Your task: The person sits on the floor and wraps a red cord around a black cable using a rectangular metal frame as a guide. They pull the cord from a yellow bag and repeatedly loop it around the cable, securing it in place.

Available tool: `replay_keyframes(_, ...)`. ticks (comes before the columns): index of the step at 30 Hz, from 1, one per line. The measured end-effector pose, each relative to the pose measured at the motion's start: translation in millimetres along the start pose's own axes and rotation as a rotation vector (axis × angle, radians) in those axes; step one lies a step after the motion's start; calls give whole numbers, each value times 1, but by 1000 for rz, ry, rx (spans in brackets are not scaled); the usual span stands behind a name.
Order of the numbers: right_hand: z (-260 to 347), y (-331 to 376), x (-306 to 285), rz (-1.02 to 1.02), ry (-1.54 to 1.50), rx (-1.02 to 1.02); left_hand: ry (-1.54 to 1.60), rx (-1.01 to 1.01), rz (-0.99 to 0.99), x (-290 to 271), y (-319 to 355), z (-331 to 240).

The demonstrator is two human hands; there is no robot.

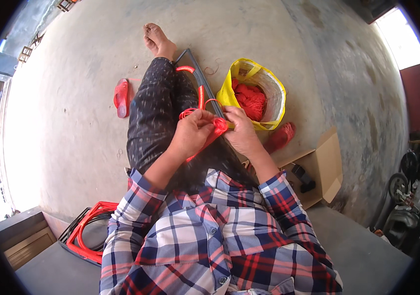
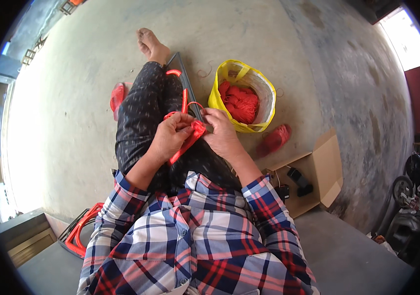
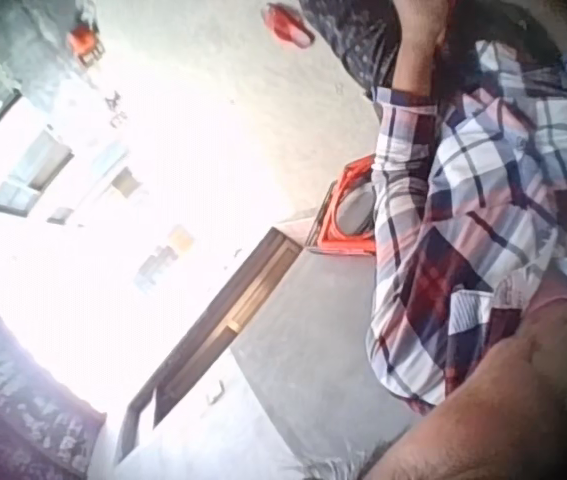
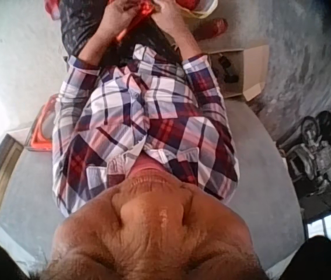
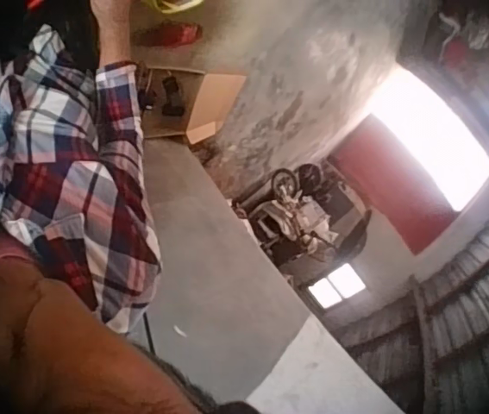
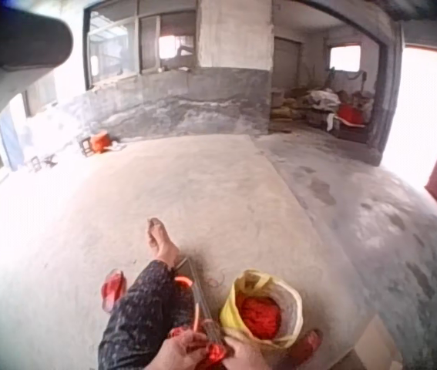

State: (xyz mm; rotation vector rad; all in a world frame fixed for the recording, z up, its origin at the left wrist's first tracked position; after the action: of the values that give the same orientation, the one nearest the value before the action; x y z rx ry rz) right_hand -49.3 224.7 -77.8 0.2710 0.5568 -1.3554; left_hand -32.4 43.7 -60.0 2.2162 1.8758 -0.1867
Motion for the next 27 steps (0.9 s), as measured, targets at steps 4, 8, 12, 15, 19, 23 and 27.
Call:
replay_keyframes(4, -12, 4, -10, -63, -73, 72, 515, -180, 60, 7, 5, 0)
replay_keyframes(8, -23, 12, -26, 3, -330, 217, 742, -266, 152, 7, 10, -4)
replay_keyframes(12, -10, 6, -16, 22, -323, 198, 561, -212, 193, 11, 4, -7)
replay_keyframes(15, -5, -2, -4, 60, -201, 144, 560, -201, 170, 11, 3, -6)
replay_keyframes(19, -4, 0, -5, 145, -132, 142, 508, -167, 119, 15, 6, -1)
replay_keyframes(23, -30, 17, -28, -3, -418, 297, 513, -232, 51, 17, 8, 4)
replay_keyframes(27, -19, 31, -83, -158, -1151, 305, 452, -227, 229, 16, 7, 7)
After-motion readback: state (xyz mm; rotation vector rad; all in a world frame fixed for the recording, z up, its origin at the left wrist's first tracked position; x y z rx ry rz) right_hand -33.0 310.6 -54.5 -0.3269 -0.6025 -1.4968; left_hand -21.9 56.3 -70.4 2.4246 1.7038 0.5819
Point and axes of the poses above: each hand's wrist, its own y-axis away from the middle knuckle, its own x-axis out of the palm, z = x × y, the point moved 2 cm from there along -y, towards the middle knuckle, and after that the axes turned 6 degrees about x, right-handed, at the moved point
